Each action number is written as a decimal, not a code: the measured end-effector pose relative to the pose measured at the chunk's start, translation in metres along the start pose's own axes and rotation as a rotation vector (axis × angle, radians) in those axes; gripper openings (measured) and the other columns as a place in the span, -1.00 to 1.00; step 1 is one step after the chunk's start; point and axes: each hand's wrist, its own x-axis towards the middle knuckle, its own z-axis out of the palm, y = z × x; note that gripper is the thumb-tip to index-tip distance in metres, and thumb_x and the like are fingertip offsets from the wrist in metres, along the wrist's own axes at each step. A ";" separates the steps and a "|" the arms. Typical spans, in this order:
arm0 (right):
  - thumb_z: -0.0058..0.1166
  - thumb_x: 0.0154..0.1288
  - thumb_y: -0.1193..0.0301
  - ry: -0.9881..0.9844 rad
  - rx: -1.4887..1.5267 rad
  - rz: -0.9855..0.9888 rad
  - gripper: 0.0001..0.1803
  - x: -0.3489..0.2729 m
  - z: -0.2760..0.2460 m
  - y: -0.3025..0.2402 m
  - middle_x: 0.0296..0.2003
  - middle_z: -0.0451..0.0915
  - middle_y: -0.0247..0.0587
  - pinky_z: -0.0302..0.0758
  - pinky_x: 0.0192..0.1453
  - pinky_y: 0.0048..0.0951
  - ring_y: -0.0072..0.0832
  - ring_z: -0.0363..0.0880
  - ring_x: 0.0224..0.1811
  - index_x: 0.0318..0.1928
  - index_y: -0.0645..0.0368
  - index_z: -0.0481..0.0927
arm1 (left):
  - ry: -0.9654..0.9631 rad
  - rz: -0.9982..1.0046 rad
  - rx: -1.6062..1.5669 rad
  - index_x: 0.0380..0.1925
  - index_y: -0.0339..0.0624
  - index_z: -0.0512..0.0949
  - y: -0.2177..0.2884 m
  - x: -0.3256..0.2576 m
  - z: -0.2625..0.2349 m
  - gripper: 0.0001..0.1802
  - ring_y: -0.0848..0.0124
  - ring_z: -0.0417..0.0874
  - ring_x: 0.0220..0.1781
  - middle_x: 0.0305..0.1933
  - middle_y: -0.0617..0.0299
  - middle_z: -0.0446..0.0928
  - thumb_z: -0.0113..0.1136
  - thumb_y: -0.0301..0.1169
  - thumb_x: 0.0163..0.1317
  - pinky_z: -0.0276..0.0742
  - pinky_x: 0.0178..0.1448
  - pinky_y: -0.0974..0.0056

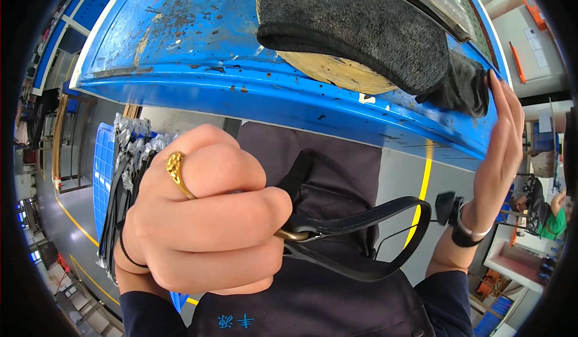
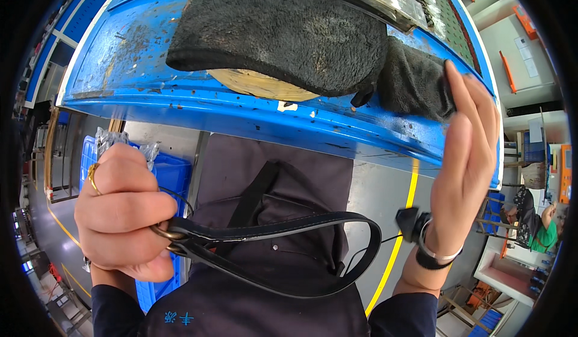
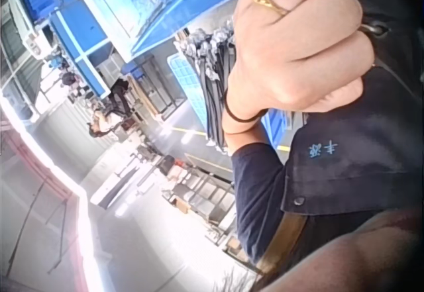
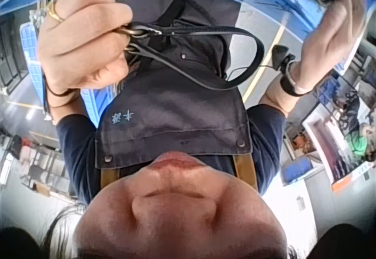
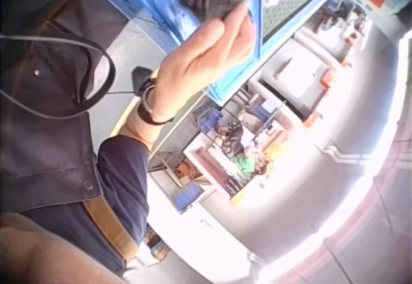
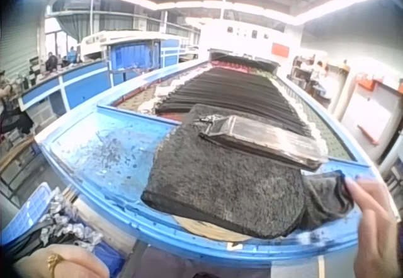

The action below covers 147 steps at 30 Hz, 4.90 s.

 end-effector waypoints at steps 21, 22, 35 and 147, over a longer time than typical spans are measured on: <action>-0.14 0.30 0.21 -0.122 -0.248 0.003 -0.65 0.000 -0.001 0.014 0.14 0.37 -0.23 -0.14 0.37 -0.13 -0.19 0.07 0.32 -0.13 0.15 0.61 | 0.028 -0.006 -0.135 -0.82 -0.09 0.41 -0.011 -0.001 -0.005 -0.88 0.37 0.36 -0.54 -0.55 0.33 0.46 0.10 -0.37 -0.27 0.23 -0.48 0.29; -0.15 0.31 0.22 -0.138 -0.334 0.008 -0.66 -0.002 0.001 0.022 0.14 0.37 -0.23 -0.14 0.37 -0.14 -0.18 0.07 0.32 -0.14 0.14 0.62 | 0.032 -0.008 -0.138 -0.82 -0.09 0.41 -0.011 -0.002 -0.005 -0.88 0.37 0.37 -0.54 -0.55 0.33 0.46 0.10 -0.37 -0.27 0.23 -0.48 0.29; -0.33 0.33 0.25 -0.026 0.065 -0.205 -0.56 0.015 -0.021 -0.027 0.07 0.40 0.03 0.03 0.32 -0.22 -0.18 0.19 0.27 -0.02 0.32 0.48 | 0.035 -0.052 -0.068 -0.79 -0.12 0.39 -0.005 -0.001 -0.011 -0.88 0.32 0.35 -0.56 -0.55 0.25 0.44 0.12 -0.39 -0.28 0.25 -0.48 0.27; -0.05 0.19 0.29 0.420 1.912 0.023 -0.34 -0.009 -0.042 0.004 0.15 0.15 0.09 0.28 0.23 -0.25 -0.24 0.23 0.17 0.19 0.41 0.06 | 0.186 -0.230 0.192 -0.46 -0.24 0.49 0.003 0.019 -0.013 -0.85 0.36 0.34 -0.42 -0.44 0.16 0.37 0.13 -0.39 -0.03 0.26 -0.32 0.35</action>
